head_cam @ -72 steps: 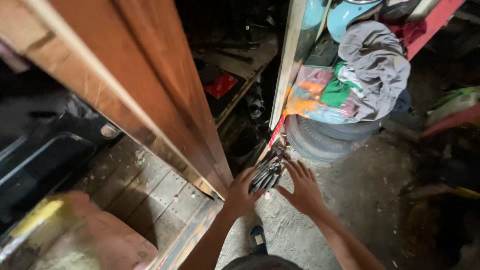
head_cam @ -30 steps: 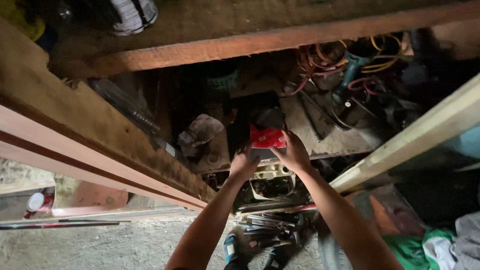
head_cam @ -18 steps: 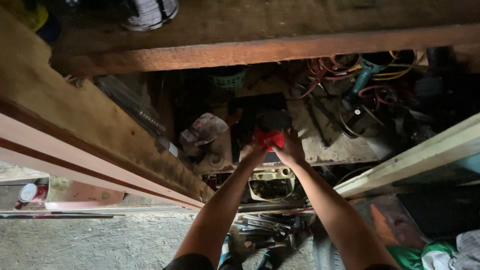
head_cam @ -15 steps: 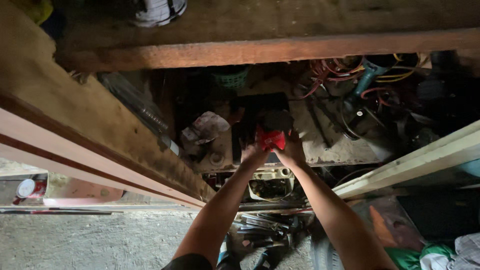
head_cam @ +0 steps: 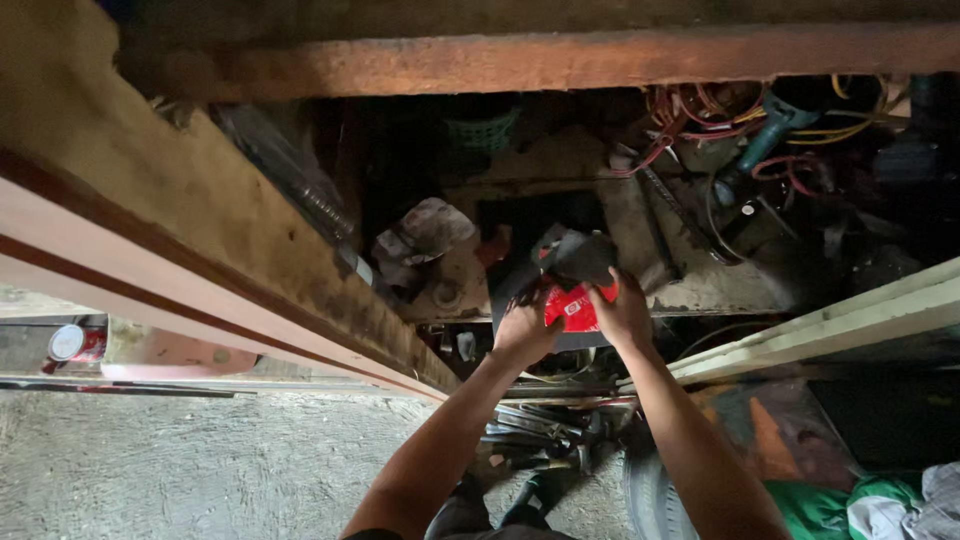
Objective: The person retrieves a hammer and a metal punch from a cluttered shelf, then uses them to work on a large, rusty car bumper placed on a wooden workbench. They repeatedly strike the punch against the bumper's surface, likely to remove rust or reshape the metal.
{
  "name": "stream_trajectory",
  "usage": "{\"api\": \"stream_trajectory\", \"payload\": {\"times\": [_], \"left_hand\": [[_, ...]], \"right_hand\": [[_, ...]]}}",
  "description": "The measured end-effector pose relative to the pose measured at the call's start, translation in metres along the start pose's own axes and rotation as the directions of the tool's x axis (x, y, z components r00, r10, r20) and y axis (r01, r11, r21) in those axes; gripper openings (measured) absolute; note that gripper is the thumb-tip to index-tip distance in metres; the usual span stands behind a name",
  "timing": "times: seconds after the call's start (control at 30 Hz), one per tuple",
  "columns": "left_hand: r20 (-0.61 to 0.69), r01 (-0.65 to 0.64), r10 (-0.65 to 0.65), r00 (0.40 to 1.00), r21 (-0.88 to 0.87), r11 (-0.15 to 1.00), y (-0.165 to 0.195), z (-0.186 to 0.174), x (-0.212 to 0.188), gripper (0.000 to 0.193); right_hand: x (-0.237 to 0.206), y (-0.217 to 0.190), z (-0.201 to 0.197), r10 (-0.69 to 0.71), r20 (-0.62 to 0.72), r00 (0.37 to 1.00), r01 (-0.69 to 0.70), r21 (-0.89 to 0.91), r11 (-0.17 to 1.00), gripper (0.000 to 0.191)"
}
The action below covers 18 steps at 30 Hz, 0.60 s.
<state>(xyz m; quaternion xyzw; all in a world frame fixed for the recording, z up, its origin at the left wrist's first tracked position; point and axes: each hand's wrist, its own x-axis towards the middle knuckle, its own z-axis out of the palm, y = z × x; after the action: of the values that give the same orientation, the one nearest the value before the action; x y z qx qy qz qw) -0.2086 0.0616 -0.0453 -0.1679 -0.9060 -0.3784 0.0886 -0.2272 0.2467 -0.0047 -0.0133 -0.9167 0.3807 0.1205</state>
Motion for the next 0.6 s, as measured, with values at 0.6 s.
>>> {"api": "stream_trajectory", "payload": {"times": [0.6], "left_hand": [[-0.357,0.178,-0.138,0.924,0.082,0.981,-0.02,-0.04,0.047,0.067]], "right_hand": [[0.018,-0.015,-0.004,0.186,-0.003,0.983,-0.172,-0.387,0.906,0.078]]}}
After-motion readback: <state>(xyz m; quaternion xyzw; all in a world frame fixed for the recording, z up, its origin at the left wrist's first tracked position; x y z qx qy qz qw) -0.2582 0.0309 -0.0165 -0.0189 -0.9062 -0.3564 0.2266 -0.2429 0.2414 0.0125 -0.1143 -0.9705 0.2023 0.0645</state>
